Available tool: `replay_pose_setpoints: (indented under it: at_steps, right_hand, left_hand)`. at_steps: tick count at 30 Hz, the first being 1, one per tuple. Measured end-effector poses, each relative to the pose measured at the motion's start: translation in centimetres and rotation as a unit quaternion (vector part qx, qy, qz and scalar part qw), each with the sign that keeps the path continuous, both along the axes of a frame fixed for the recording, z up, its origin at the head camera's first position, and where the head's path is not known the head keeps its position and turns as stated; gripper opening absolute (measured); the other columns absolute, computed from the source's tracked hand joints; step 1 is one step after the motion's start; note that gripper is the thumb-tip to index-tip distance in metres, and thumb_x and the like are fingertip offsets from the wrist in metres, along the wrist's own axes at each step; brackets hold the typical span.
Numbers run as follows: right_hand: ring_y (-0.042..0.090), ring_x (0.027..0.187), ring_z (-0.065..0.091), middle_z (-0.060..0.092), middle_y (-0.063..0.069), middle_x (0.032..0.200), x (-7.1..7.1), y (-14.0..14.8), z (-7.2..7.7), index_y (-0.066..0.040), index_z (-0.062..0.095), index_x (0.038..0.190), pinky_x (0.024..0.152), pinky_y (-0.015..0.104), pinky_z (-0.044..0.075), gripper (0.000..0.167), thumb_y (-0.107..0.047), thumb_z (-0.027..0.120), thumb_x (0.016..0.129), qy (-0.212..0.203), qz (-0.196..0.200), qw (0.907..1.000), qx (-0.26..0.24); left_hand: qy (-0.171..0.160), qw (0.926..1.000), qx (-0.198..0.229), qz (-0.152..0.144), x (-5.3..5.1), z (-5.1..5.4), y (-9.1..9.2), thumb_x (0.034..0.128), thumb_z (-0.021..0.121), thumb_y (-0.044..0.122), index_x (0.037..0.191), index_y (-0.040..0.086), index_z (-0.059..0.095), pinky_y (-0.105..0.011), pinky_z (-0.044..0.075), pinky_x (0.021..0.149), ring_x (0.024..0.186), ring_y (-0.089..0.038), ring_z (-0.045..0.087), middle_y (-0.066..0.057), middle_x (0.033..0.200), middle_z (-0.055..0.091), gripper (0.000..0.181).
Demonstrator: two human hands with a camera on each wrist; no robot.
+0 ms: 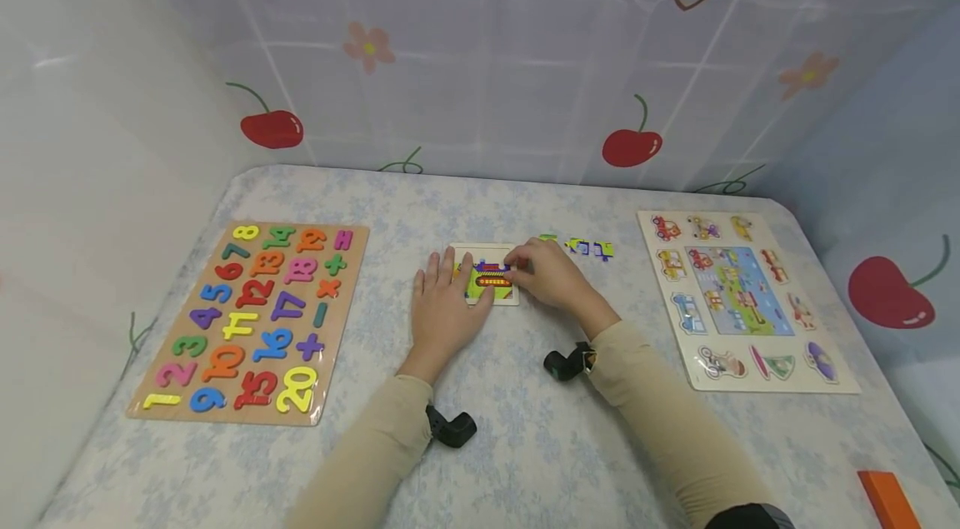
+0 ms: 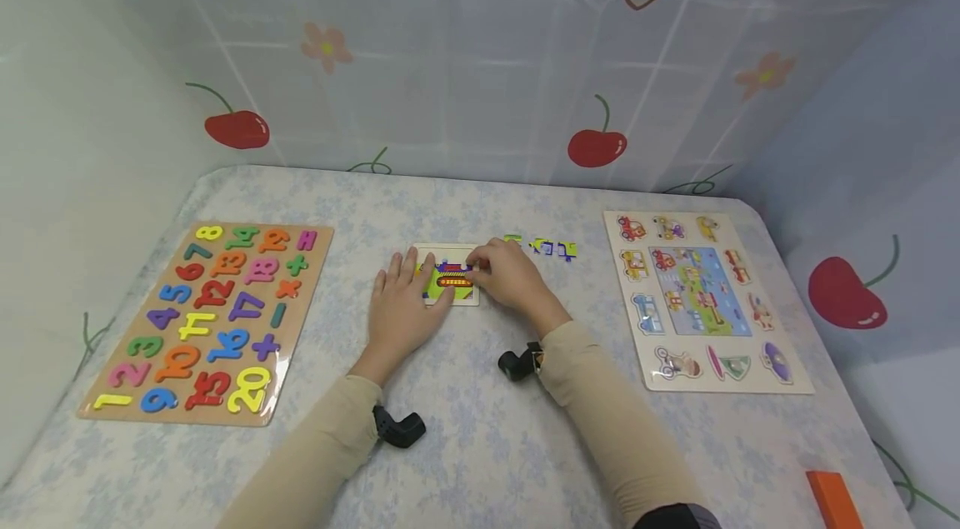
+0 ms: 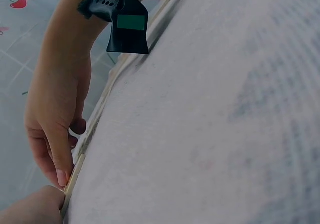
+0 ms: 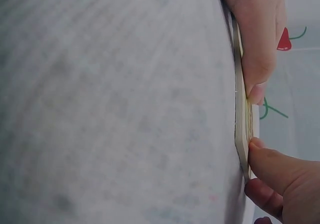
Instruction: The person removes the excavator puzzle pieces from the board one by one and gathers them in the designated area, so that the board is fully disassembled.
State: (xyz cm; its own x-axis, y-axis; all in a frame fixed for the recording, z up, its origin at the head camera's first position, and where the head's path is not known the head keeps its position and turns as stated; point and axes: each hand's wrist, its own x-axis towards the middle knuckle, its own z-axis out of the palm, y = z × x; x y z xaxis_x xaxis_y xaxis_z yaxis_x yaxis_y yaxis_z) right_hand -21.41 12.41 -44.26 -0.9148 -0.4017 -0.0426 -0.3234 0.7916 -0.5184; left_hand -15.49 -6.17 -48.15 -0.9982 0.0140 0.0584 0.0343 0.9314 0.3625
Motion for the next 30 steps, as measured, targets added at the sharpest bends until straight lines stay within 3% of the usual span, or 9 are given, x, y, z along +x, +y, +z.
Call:
replay_pose_setpoints:
  at_steps: [6,15,20,30]
  right_hand:
    - [0.019,0.098,0.057,0.063,0.003,0.104,-0.2,-0.2,-0.1,-0.014,0.068,0.108,0.089,0.038,0.049,0.019,-0.023,0.071,0.093,-0.014,-0.007,0.9996,-0.023]
    - [0.018,0.08,0.056,0.067,0.001,0.097,-0.1,0.0,-0.3,-0.016,0.063,0.101,0.071,0.032,0.046,0.015,-0.02,0.073,0.091,-0.046,-0.031,0.9923,-0.11]
    - [0.02,0.081,0.054,0.067,0.001,0.098,0.1,0.4,-0.2,-0.018,0.063,0.101,0.071,0.032,0.045,0.013,-0.021,0.072,0.092,-0.051,-0.046,0.9867,-0.147]
    - [0.021,0.084,0.052,0.067,0.001,0.101,0.4,2.3,1.0,-0.019,0.063,0.102,0.073,0.033,0.044,0.014,-0.022,0.071,0.092,-0.055,-0.083,0.9851,-0.14]
  left_hand:
    - [0.005,1.0,-0.003,0.001,-0.1,-0.2,-0.1,0.0944,0.04,0.066,0.156,0.026,0.033,-0.053,0.012,0.125,0.156,-0.029,0.012,-0.005,0.167,0.02,0.075]
    - [0.005,1.0,-0.003,0.001,-0.1,-0.2,-0.1,0.0929,0.041,0.068,0.156,0.026,0.033,-0.054,0.011,0.125,0.156,-0.029,0.012,-0.004,0.167,0.02,0.077]
    - [0.002,1.0,-0.006,-0.001,-0.1,-0.2,0.0,0.093,0.039,0.068,0.157,0.026,0.032,-0.054,0.011,0.125,0.156,-0.029,0.011,-0.004,0.167,0.018,0.077]
    - [0.001,1.0,-0.003,-0.001,0.1,0.1,0.0,0.0936,0.04,0.067,0.157,0.023,0.031,-0.054,0.011,0.125,0.156,-0.03,0.012,-0.005,0.167,0.018,0.078]
